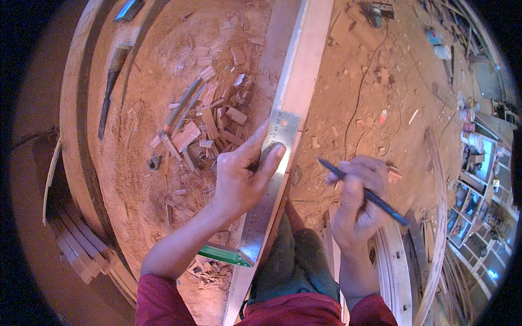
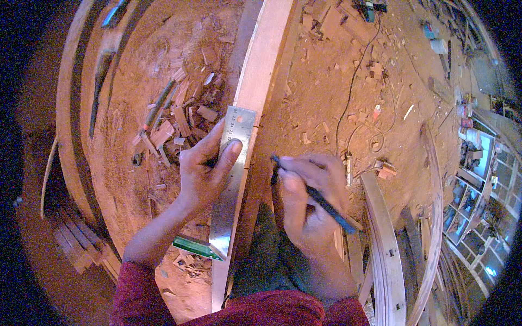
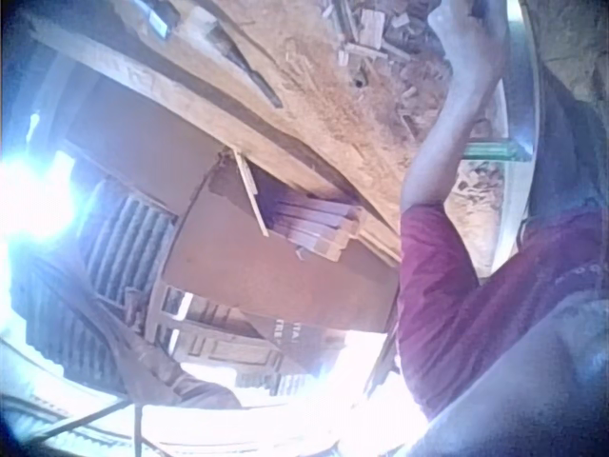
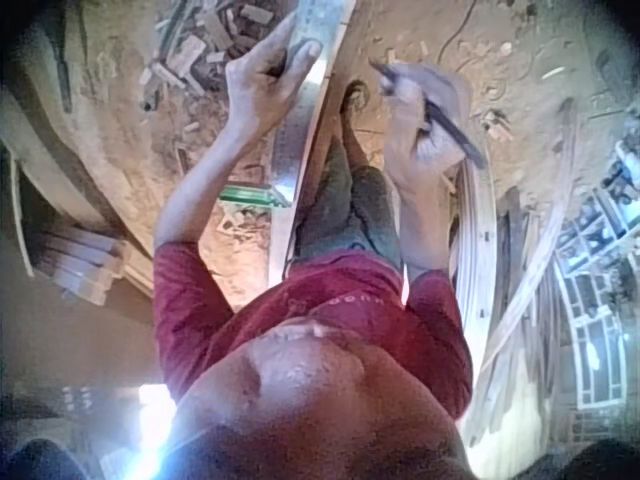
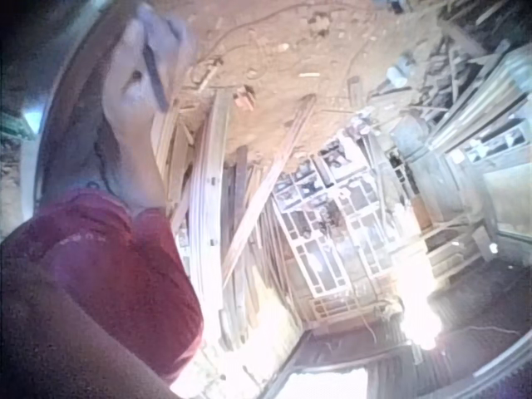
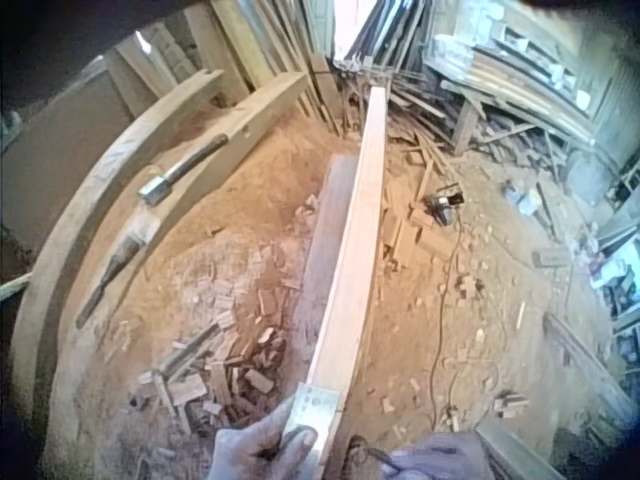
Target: The person uses a chisel and mallet to carve a rectangular notch into a wooden plank. They measure and mark the plank with a square and pencil, then repeatedly strike the chisel to remove wood. The person adjusts the plank and continues carving along the marked line.
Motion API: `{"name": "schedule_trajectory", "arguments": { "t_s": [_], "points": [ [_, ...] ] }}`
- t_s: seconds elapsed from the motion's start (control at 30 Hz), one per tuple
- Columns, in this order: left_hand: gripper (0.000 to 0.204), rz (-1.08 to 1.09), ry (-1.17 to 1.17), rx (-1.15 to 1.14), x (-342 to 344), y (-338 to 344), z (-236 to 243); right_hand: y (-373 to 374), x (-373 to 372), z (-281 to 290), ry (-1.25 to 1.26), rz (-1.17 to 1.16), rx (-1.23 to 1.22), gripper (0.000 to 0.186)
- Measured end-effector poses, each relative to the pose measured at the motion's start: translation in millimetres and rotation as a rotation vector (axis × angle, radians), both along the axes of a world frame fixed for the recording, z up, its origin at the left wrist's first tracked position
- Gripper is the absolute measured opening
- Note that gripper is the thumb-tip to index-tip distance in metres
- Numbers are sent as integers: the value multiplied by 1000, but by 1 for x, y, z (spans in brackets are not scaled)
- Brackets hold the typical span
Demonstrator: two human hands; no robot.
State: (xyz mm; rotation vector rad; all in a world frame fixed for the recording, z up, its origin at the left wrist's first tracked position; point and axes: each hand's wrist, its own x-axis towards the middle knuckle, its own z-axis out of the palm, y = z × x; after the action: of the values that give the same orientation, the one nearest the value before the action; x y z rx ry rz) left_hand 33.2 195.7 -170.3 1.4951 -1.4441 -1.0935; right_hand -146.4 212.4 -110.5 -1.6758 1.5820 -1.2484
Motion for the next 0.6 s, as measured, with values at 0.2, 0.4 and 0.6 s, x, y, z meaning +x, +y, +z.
{"name": "schedule_trajectory", "arguments": {
  "t_s": [0.2,0.4,0.6],
  "points": [
    [48,2,-6,-3,0,0,0,-13,17,6,135,59,37,18],
    [48,-13,-50,32,3,2,-2,-13,20,-2,150,65,-15,20],
    [48,8,-30,-34,0,0,-2,-13,24,0,152,85,-12,19]
  ]
}}
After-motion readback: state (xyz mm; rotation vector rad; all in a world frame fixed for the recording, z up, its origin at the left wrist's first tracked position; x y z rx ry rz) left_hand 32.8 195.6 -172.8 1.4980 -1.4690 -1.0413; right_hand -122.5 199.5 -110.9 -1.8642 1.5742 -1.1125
